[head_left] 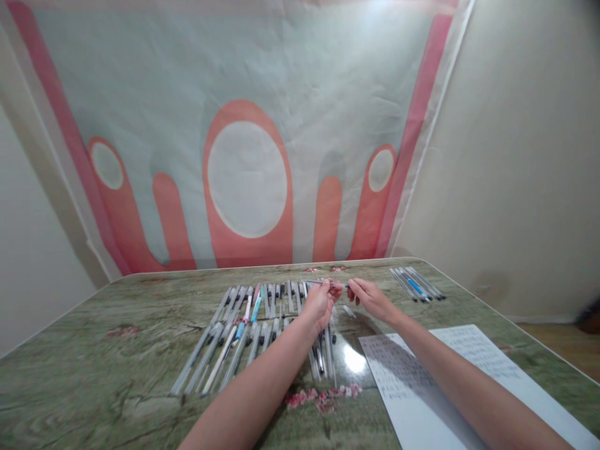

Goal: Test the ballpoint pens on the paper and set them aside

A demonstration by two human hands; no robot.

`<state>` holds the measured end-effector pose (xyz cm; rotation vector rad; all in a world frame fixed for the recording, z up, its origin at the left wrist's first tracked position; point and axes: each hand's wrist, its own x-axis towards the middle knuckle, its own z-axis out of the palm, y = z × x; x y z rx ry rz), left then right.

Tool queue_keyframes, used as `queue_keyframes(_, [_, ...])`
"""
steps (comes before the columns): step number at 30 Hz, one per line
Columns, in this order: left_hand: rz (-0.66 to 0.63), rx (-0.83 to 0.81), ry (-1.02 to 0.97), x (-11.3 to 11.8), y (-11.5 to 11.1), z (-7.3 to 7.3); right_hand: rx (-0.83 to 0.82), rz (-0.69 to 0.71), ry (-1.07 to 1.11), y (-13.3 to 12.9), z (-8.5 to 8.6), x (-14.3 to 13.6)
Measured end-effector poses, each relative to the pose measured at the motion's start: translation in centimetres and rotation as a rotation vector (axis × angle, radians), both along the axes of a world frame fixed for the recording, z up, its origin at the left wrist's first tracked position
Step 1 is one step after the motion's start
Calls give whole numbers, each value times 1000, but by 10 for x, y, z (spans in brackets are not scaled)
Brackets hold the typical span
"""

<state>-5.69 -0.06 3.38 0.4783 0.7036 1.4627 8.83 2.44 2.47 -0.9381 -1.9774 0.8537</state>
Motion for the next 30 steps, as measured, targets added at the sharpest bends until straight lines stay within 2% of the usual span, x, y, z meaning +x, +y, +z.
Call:
queue_keyframes(12, [-20, -14, -3, 1, 0, -1, -80, 13, 54, 3, -1, 0])
queue_keyframes(30, [-43, -15, -33, 1, -1, 1, -12, 20, 17, -2, 4, -1])
